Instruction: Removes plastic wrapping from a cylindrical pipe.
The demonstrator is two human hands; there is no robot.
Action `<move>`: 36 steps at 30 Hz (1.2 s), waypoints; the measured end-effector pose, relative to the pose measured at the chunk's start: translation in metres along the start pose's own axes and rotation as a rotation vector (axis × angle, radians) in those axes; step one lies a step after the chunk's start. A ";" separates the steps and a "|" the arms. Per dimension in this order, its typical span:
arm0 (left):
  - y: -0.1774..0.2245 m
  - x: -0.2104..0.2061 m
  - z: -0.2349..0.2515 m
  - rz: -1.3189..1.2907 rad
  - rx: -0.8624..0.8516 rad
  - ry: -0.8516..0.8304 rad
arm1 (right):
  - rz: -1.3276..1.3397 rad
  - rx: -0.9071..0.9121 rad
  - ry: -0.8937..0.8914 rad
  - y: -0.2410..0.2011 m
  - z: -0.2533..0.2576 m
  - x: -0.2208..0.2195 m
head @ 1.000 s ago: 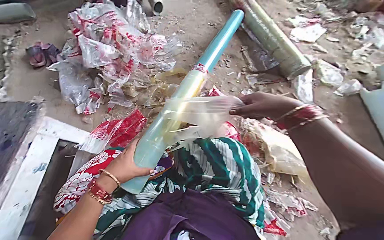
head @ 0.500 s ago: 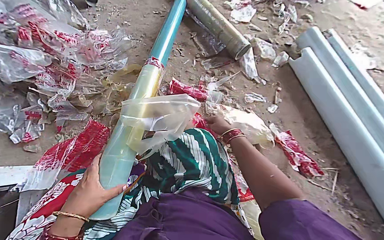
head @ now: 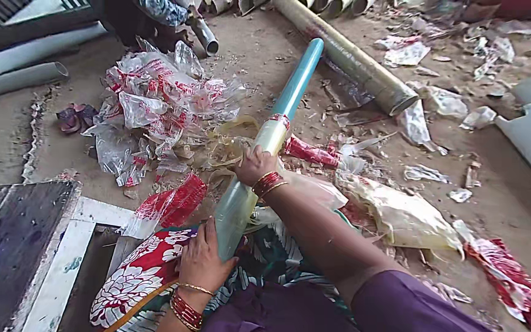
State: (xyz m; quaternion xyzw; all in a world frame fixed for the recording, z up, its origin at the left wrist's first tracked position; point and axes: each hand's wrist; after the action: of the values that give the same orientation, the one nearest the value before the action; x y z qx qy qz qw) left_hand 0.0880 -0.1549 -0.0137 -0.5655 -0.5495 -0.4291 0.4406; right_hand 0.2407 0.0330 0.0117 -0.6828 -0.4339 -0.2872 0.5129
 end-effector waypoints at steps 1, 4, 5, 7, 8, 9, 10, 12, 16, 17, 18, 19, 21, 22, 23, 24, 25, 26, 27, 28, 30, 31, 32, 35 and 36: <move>-0.003 -0.006 -0.001 -0.006 -0.019 0.079 | 0.021 -0.031 0.021 0.002 0.001 -0.009; 0.000 0.003 0.004 -0.086 -0.031 0.060 | 0.084 -0.010 0.093 0.009 -0.003 -0.018; 0.008 0.015 0.010 -0.114 -0.037 -0.002 | 0.094 -0.005 0.078 0.011 -0.004 -0.016; 0.032 0.042 0.026 -0.110 -0.055 -0.121 | 0.114 0.014 0.030 0.013 -0.005 -0.013; 0.047 0.051 0.037 -0.088 -0.059 -0.176 | 0.136 0.029 0.021 0.017 -0.006 -0.012; 0.061 0.057 0.051 -0.064 -0.053 -0.239 | 0.172 0.036 0.024 0.021 -0.007 -0.011; 0.071 0.058 0.066 -0.049 -0.028 -0.306 | 0.216 0.033 0.033 0.024 -0.007 -0.010; 0.078 0.047 0.089 -0.027 0.031 -0.343 | 0.325 0.024 0.054 0.031 -0.007 -0.012; 0.076 0.039 0.097 -0.028 0.070 -0.369 | 0.441 -0.070 0.017 0.031 -0.005 -0.014; 0.074 0.041 0.098 -0.048 0.083 -0.375 | 0.461 -0.087 0.011 0.029 -0.005 -0.012; 0.071 0.042 0.100 -0.077 0.102 -0.369 | 0.484 -0.089 0.011 0.028 -0.005 -0.012; 0.069 0.041 0.102 -0.108 0.121 -0.364 | 0.516 -0.078 0.023 0.029 -0.006 -0.013; 0.071 0.038 0.104 -0.129 0.142 -0.366 | 0.552 -0.055 0.052 0.035 -0.013 -0.018; 0.071 0.038 0.104 -0.127 0.144 -0.368 | 0.549 -0.063 0.051 0.034 -0.014 -0.017; 0.072 0.038 0.104 -0.130 0.143 -0.371 | 0.529 -0.073 0.036 0.033 -0.015 -0.015; 0.071 0.038 0.104 -0.129 0.136 -0.375 | 0.491 -0.079 0.006 0.032 -0.015 -0.009; 0.069 0.039 0.106 -0.124 0.123 -0.373 | 0.431 -0.079 -0.043 0.030 -0.013 -0.003; 0.066 0.036 0.107 -0.142 0.112 -0.369 | 0.354 -0.063 -0.092 0.031 -0.014 0.001; 0.062 0.034 0.108 -0.174 0.105 -0.368 | 0.267 -0.031 -0.123 0.033 -0.014 0.003; 0.057 0.033 0.111 -0.220 0.103 -0.357 | 0.186 0.023 -0.110 0.034 -0.014 0.005; 0.042 0.027 0.122 -0.358 0.084 -0.332 | 0.093 0.193 0.076 0.039 -0.025 0.009; 0.032 0.025 0.128 -0.459 0.067 -0.351 | 0.109 0.330 0.236 0.041 -0.037 0.012; 0.022 0.021 0.133 -0.577 0.050 -0.383 | 0.139 0.501 0.420 0.043 -0.052 0.014; 0.008 0.019 0.136 -0.809 0.046 -0.460 | 0.284 0.874 0.533 0.032 -0.101 0.015; 0.006 0.018 0.135 -0.794 0.038 -0.462 | 0.279 0.923 0.377 0.030 -0.114 0.008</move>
State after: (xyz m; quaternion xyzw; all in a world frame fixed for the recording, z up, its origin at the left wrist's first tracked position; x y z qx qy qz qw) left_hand 0.0948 -0.0191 -0.0291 -0.3837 -0.8153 -0.4172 0.1183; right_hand 0.2771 -0.0757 0.0396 -0.3732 -0.3203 -0.1130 0.8634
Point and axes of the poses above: each hand's wrist, its own z-axis towards the middle knuckle, its own x-axis out of the back of the hand, y = z × x, and after that the axes turned 10 degrees about z, right-handed
